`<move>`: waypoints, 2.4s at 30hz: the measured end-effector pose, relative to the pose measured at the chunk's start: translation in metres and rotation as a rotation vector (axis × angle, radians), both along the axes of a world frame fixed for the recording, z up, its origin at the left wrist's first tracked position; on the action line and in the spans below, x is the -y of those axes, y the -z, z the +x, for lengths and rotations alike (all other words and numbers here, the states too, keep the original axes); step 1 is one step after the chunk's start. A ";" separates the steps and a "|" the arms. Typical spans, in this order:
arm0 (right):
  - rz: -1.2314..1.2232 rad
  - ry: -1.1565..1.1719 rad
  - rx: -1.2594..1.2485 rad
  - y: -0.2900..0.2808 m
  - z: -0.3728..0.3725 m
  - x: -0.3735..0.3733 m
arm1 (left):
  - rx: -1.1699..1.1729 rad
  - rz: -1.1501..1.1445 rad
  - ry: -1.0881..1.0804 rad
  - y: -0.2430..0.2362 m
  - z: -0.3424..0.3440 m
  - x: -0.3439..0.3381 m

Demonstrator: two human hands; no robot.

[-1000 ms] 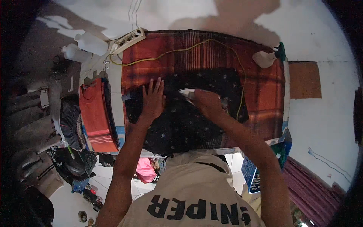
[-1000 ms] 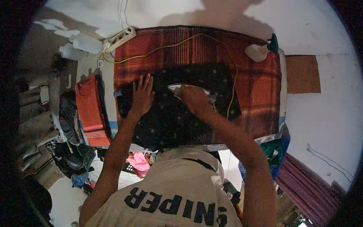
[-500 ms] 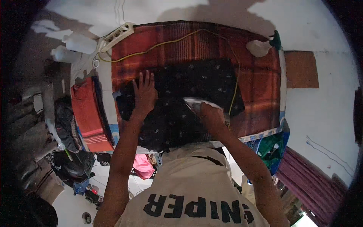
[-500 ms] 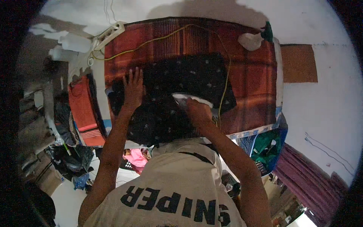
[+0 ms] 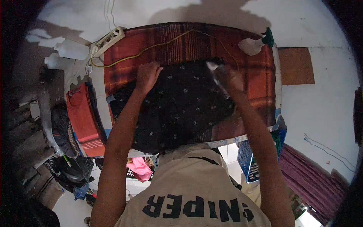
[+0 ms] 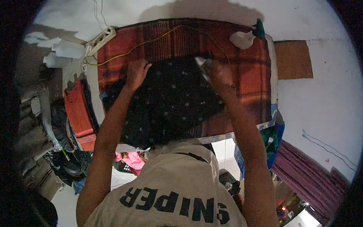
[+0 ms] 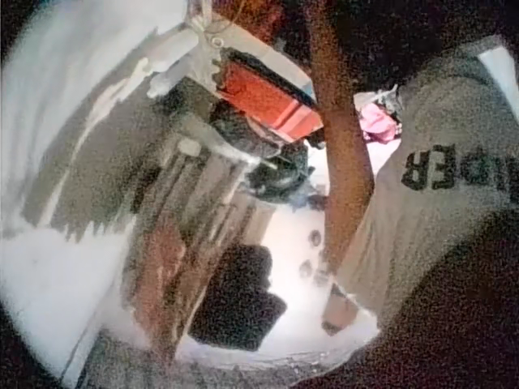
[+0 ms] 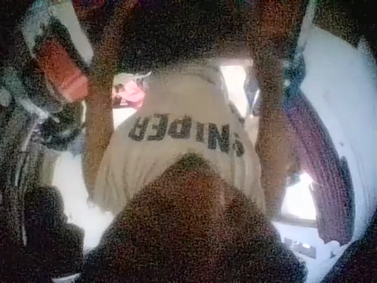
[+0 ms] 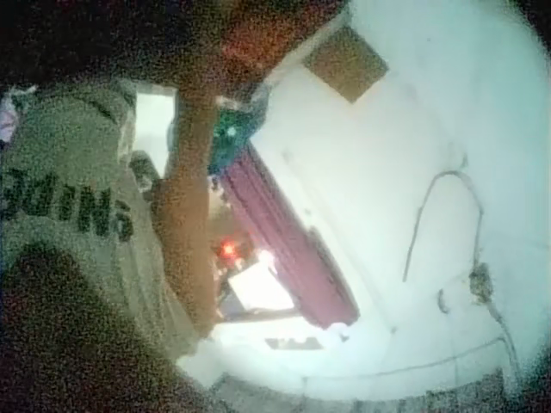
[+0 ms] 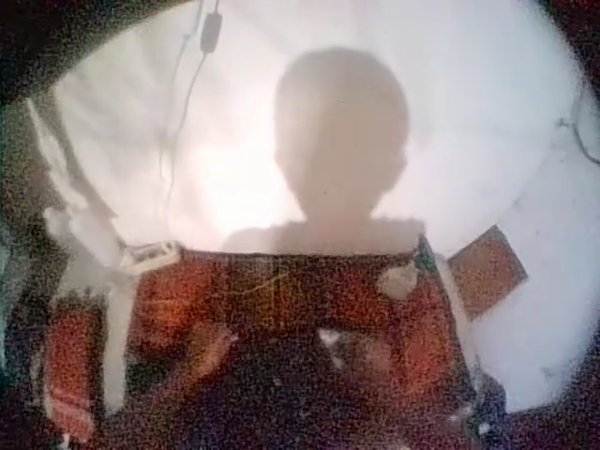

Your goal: The person takes a pair of shorts from a basket, spreads them on an ironing surface, sprays them with liquid from a bottle, and irons them using an iron.

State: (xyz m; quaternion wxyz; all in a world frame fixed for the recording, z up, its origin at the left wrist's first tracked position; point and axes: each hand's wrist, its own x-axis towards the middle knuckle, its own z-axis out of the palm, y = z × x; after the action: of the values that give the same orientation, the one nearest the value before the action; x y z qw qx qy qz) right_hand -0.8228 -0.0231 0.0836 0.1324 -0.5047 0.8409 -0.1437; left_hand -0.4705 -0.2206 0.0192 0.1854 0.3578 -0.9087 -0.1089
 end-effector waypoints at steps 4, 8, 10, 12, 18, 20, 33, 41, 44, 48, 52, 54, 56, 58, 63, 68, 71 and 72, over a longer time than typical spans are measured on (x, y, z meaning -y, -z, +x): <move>0.126 -0.068 0.335 -0.022 0.001 0.006 | -0.175 0.062 0.073 0.007 0.007 0.012; 0.310 -0.482 -0.108 -0.027 0.080 0.002 | -0.187 0.071 0.082 0.005 0.013 0.016; 0.260 -0.572 -0.124 -0.001 0.084 0.003 | -0.143 0.106 0.108 -0.003 0.006 0.018; 0.285 -0.483 -0.037 -0.022 0.091 0.052 | -0.125 0.098 0.105 -0.004 0.016 0.016; 0.263 -0.654 0.015 -0.039 0.080 0.055 | 0.006 0.035 -0.035 -0.002 0.065 0.003; 0.264 -0.823 -0.015 -0.028 0.085 0.036 | 0.157 0.165 -0.096 0.000 0.101 0.007; 0.355 -1.177 -0.113 -0.032 0.079 0.008 | 0.230 0.389 -0.164 -0.018 0.107 0.014; 0.466 -1.283 -0.091 -0.037 0.075 -0.088 | 0.668 0.097 -0.465 -0.067 0.049 -0.029; 0.298 -1.096 -0.086 -0.006 0.050 -0.074 | 0.172 -0.220 -0.538 -0.064 -0.032 -0.137; -0.007 -0.938 0.062 -0.014 0.007 -0.015 | 0.061 0.148 -0.401 -0.057 -0.099 -0.316; -0.023 -0.760 -0.120 -0.028 -0.031 0.053 | 0.153 0.277 -0.534 -0.036 -0.124 -0.367; -0.043 -0.759 -0.181 -0.031 -0.053 0.077 | 0.217 0.309 -0.542 -0.035 -0.131 -0.367; -0.054 -0.816 -0.213 -0.029 -0.047 0.081 | 0.233 0.275 -0.552 -0.029 -0.132 -0.371; 0.010 -0.946 -0.094 -0.052 -0.020 0.061 | 0.241 0.280 -0.555 -0.029 -0.123 -0.379; 0.042 -1.314 -0.080 -0.027 0.049 -0.020 | 0.137 0.345 -0.400 -0.025 -0.131 -0.415; 0.080 -1.330 -0.034 -0.039 0.103 -0.020 | -0.065 0.183 -0.645 -0.001 -0.077 -0.442; 0.030 -1.468 -0.044 -0.028 0.093 -0.031 | 0.051 -0.059 -1.033 -0.034 -0.038 -0.421; -0.031 -1.521 -0.020 -0.024 0.087 -0.042 | 0.111 -0.104 -1.046 -0.036 -0.018 -0.417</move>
State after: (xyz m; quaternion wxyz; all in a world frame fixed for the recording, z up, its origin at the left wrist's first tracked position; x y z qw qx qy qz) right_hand -0.7359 0.0184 0.1080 0.1802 -0.9484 0.2602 -0.0202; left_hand -0.4881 0.1959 0.0550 0.1843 0.7589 -0.6215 0.0626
